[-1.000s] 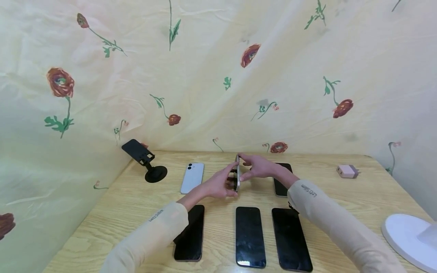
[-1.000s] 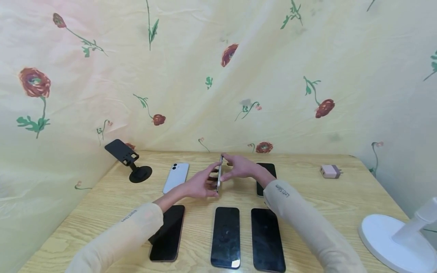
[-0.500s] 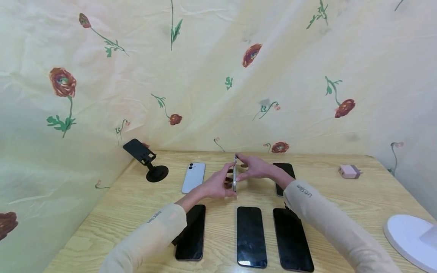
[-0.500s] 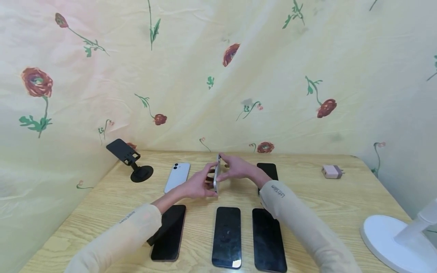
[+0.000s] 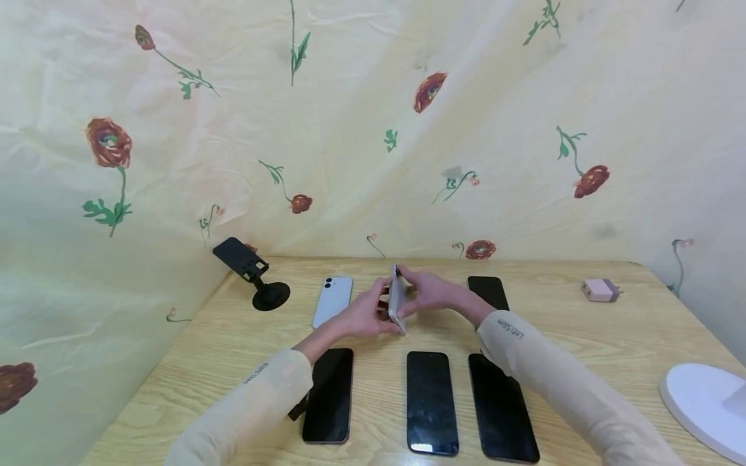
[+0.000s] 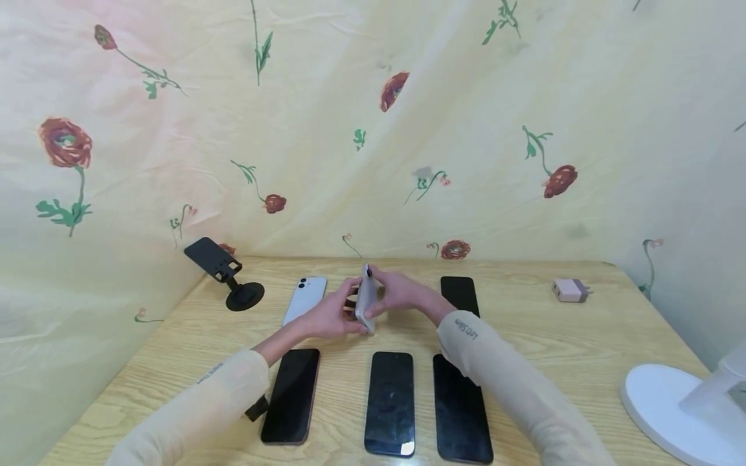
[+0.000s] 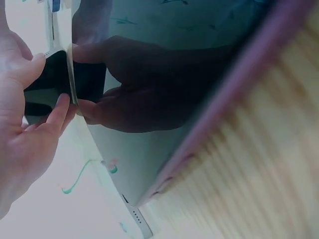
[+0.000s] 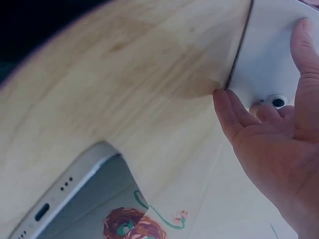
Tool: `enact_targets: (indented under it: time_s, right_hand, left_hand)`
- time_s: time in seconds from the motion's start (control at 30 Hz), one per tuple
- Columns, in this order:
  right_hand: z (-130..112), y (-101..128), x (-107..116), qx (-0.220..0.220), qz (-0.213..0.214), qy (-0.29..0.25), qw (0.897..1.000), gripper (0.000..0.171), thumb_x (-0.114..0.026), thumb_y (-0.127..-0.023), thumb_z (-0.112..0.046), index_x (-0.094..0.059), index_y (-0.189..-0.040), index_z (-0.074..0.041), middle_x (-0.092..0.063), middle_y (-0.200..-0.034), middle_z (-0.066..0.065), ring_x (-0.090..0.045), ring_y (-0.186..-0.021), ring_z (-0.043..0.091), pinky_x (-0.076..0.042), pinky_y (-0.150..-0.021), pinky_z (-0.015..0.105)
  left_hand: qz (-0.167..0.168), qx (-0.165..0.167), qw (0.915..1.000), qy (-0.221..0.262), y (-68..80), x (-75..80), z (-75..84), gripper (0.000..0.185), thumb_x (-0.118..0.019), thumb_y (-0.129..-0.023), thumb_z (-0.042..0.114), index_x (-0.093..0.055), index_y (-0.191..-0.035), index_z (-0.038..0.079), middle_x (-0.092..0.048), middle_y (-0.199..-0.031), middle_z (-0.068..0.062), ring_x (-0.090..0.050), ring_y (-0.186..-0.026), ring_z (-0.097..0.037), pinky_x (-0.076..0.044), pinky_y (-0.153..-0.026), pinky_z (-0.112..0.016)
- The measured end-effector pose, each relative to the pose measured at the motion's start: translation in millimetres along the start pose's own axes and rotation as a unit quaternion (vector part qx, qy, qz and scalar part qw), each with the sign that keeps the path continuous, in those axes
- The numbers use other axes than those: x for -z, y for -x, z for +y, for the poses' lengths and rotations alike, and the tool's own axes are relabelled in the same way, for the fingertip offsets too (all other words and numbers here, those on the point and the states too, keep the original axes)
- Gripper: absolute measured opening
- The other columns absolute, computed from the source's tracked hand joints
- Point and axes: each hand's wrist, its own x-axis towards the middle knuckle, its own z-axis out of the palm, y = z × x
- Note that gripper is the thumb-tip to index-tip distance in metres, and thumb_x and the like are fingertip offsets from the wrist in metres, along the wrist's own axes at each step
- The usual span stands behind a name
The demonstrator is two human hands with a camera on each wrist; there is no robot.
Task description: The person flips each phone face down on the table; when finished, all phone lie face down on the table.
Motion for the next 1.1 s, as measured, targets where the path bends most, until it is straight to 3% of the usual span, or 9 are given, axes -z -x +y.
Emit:
enact_targets:
  time_s: [0.23,0.37,0.6,0.9,1.1]
  right_hand:
    - [2.3,3.1,-3.3,-0.014,0.001,0.062,0.998,0.107,-0.086,-0.08,-0.033,-0.022,-0.155,0.007,-0.05,-0.14,0.028,-0.054,-0.123,0.038,-0.045,-0.098,0.045]
    - [2.9,5.9,-4.4,-0.018,-0.005,0.095,0.995,0.103,-0.086,-0.08,-0.036,-0.028,-0.154,0.006,-0.054,-0.137,0.025,-0.056,-0.117,0.033,-0.045,-0.095,0.045]
    - [3.4,10.8,-5.2,-0.049,-0.025,0.126,0.991,0.101,-0.085,-0.079,-0.042,-0.033,-0.154,0.001,-0.04,-0.151,0.026,-0.051,-0.117,0.032,-0.043,-0.097,0.045]
    - [4.2,14.3,-7.6,-0.092,-0.044,0.114,0.988,0.098,-0.082,-0.082,-0.045,-0.032,-0.157,-0.007,-0.023,-0.16,0.023,-0.028,-0.137,0.049,-0.033,-0.106,0.057]
    - [6.3,16.3,-10.8,-0.091,-0.039,0.115,0.988,0.097,-0.081,-0.082,-0.047,-0.034,-0.157,-0.008,-0.02,-0.161,0.022,-0.03,-0.135,0.045,-0.034,-0.105,0.055]
  left_hand:
    - [0.015,0.007,0.9998,-0.007,0.7,-3.5,-0.1,0.093,-0.079,-0.087,0.008,-0.016,-0.155,0.002,-0.044,-0.143,-0.022,-0.056,-0.121,-0.031,-0.051,-0.087,-0.028]
    - [0.018,0.013,0.9993,-0.03,1.0,-5.1,0.0,0.091,-0.08,-0.086,0.012,-0.019,-0.153,0.0,-0.052,-0.133,-0.021,-0.06,-0.112,-0.027,-0.051,-0.083,-0.028]
    - [0.018,0.031,0.9967,-0.073,1.7,-8.4,-3.2,0.094,-0.082,-0.085,0.019,-0.02,-0.153,-0.002,-0.059,-0.125,-0.016,-0.06,-0.104,-0.021,-0.05,-0.082,-0.03]
    - [0.007,0.043,0.9901,-0.133,-1.6,-9.1,-1.8,0.092,-0.081,-0.085,0.025,-0.027,-0.154,-0.002,-0.045,-0.147,-0.02,-0.05,-0.125,-0.029,-0.043,-0.1,-0.042]
    - [0.002,0.055,0.9885,-0.141,-3.6,-10.1,-0.7,0.088,-0.082,-0.084,0.025,-0.032,-0.152,-0.003,-0.045,-0.147,-0.021,-0.049,-0.128,-0.031,-0.042,-0.102,-0.043]
